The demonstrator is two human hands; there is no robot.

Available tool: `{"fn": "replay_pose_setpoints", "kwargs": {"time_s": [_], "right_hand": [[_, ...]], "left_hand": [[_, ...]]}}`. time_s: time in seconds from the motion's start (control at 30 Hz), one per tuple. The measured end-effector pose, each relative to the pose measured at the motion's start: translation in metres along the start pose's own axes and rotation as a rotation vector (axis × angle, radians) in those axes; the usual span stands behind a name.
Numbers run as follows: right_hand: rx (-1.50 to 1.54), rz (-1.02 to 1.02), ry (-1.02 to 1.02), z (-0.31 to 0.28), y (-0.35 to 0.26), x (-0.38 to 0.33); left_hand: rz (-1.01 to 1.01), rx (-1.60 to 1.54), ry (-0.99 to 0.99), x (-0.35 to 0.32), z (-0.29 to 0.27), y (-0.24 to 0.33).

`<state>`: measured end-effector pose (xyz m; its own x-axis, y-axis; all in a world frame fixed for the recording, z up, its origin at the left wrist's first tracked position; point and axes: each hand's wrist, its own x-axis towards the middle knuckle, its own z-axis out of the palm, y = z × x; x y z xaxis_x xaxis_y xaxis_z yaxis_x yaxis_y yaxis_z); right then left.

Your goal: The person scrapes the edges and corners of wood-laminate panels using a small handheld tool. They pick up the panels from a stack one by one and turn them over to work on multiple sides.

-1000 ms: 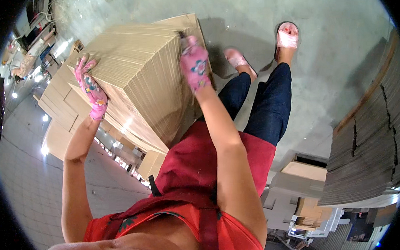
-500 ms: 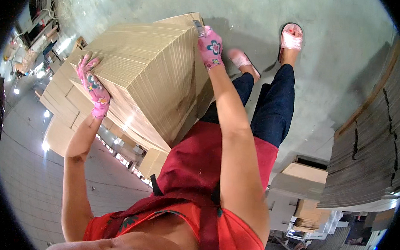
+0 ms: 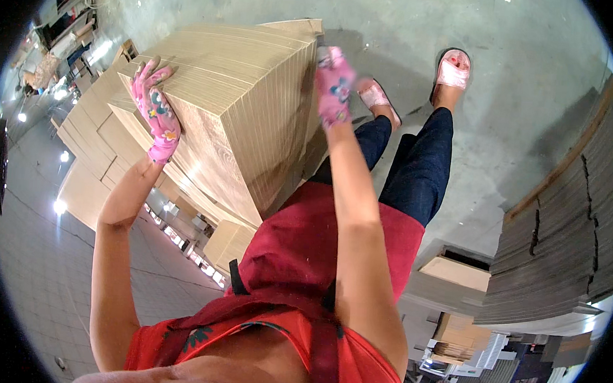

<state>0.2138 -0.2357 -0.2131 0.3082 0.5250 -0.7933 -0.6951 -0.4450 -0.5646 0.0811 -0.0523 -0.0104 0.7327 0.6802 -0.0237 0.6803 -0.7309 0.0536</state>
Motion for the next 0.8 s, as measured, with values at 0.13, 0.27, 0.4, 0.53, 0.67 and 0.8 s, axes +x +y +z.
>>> {"fn": "replay_pose_setpoints", "kwargs": {"time_s": [0.13,0.27,0.4,0.53,0.67,0.8], "right_hand": [[-0.049,-0.122,0.150,0.016,-0.053,-0.056],[-0.163,-0.493,0.028,0.038,-0.077,-0.135],[-0.273,-0.541,0.144,0.043,-0.067,-0.114],[-0.135,-0.206,0.060,0.006,-0.031,-0.048],[-0.120,-0.352,0.226,0.026,-0.003,-0.062],[-0.077,-0.494,0.023,0.048,-0.066,-0.143]], "left_hand": [[-0.003,-0.035,0.022,0.000,0.005,-0.003],[0.027,-0.008,0.032,-0.007,-0.002,-0.005],[0.006,-0.036,0.064,-0.003,0.004,-0.007],[0.010,-0.079,0.057,-0.001,0.001,-0.004],[-0.023,-0.133,0.103,0.003,0.011,-0.005],[0.019,-0.012,0.063,0.000,0.000,0.000]]}}
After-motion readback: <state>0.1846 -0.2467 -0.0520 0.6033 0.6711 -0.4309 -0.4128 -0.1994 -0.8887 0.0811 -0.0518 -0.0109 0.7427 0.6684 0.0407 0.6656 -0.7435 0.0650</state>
